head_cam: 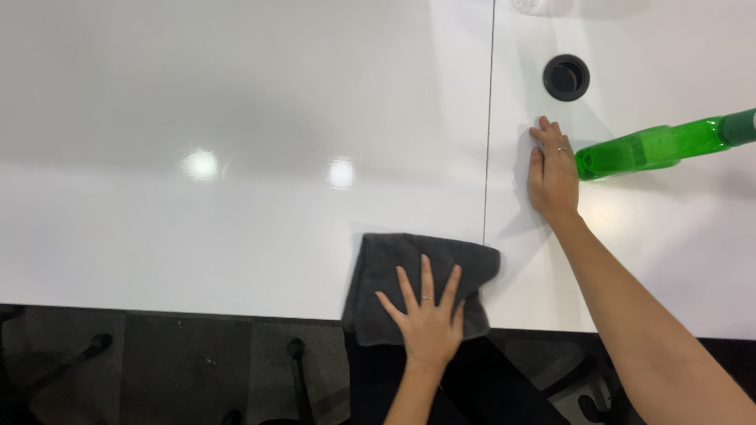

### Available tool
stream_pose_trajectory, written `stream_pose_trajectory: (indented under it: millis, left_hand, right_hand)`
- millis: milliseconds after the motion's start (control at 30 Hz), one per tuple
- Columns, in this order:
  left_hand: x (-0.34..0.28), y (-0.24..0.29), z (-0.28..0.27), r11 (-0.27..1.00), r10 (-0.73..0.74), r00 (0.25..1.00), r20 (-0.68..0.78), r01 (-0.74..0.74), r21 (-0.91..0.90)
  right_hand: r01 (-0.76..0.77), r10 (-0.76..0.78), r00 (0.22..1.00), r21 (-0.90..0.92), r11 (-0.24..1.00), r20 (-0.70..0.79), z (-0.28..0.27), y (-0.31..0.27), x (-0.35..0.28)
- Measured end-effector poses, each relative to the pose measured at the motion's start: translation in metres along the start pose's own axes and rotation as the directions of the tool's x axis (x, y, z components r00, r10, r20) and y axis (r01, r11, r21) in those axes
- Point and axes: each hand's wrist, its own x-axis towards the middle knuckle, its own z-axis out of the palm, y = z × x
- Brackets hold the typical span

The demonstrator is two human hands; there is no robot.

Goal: The person sprays a white countertop with a green spray bottle and wipes it with a black cloth. They move a plastic water bottle aside to clean the area underneath it and continue wiping the surface.

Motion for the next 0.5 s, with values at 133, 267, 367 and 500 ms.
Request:
stream_pose_trajectory:
  millis: [133, 267, 367, 500]
  left_hand:
    - [0.01, -0.048, -0.019, 0.999, -0.028, 0.999, 0.023, 0.028, 0.024]
    - [0.019, -0.106, -0.047, 0.996, -0.072, 0.997, 0.024, 0.07, 0.058]
    - [0.027, -0.161, -0.069, 0.987, -0.15, 0.989, 0.006, 0.15, 0.065]
    - [0.038, -0.239, -0.098, 0.968, -0.218, 0.976, -0.024, 0.219, 0.119]
  right_hand:
    - [0.001, -0.001, 1.0, 0.011, 1.0, -0.001, 0.001, 0.0, 0.0]
    - [0.0, 0.0, 1.0, 0.014, 1.0, -0.011, 0.001, -0.004, 0.0]
    - [-0.011, 0.011, 1.0, 0.017, 1.0, -0.008, 0.0, -0.004, 0.0]
    - [0.02, -0.02, 0.999, 0.012, 1.0, -0.033, 0.001, -0.004, 0.0]
